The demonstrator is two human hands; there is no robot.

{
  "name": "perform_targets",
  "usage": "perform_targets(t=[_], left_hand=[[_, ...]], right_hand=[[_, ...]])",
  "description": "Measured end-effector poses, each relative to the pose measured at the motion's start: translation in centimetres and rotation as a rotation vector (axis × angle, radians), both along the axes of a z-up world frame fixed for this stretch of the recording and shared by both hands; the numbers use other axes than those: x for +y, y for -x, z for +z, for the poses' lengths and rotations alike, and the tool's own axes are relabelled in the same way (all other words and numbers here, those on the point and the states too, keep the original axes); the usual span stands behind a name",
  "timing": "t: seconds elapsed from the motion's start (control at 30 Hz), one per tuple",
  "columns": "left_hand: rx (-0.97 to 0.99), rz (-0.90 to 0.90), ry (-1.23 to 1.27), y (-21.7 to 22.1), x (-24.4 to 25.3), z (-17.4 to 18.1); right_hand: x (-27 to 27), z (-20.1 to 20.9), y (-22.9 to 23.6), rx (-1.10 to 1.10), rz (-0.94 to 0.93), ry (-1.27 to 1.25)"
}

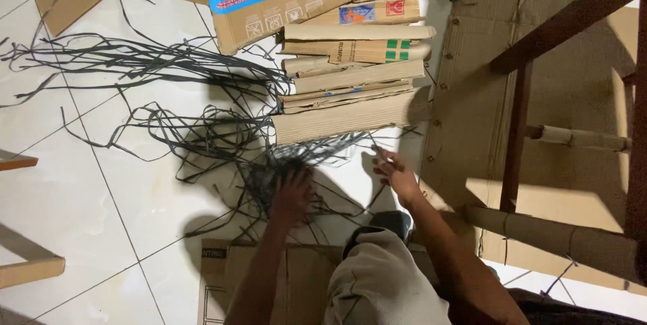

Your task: Wiping a wooden chair with a cloth and tying plastic straps around the legs

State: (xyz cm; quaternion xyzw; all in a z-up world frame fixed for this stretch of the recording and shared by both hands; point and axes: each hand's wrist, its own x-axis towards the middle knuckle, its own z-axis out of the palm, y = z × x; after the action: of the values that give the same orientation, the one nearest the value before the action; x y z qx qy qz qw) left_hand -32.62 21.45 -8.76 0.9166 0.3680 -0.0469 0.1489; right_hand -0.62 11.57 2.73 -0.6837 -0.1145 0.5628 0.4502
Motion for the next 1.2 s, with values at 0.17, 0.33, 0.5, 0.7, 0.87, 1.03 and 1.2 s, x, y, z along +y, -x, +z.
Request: perform_targets(t=[0.17,0.33,0.5,0.7,0.87,1.03,1.2], left_hand=[[-0.033,0.233,0.112,1.6,1.0,1.0],[-0.104,0.378,0.136,-0.5,0.4,-0.4],[-0.586,0.371,-0.357,-5.9,1.3,7.1],[-0.337,0.595,-0.493,-6.7,3.8,1.6],[-0.183,0.598,-0.273,-4.9,4.2,-5.2],[-0.375,0.437,-0.701,-4.7,4.4,-6.1],[-0.435,0.561,-0.052,-6.8,4.1,6.0]], right_hand=[[-3.0,-1.7,1.3,-0.015,-0.027,-0.014],[-5.7,-2.2,2.4,-0.063,-0.090,-0.043],[-7.7,-2.6,3.4,-0.078,-0.143,-0.074],[-9.6,-2.7,4.2,-0.127,-0.186,-0.082],[-11.8,-4.6,4.6,-0.154,-0.192,-0.016],[-13.6,-5.5,4.2,-0.217,-0.084,0.229],[-14.5,-4.2,3.6,-0.229,-0.090,0.259]])
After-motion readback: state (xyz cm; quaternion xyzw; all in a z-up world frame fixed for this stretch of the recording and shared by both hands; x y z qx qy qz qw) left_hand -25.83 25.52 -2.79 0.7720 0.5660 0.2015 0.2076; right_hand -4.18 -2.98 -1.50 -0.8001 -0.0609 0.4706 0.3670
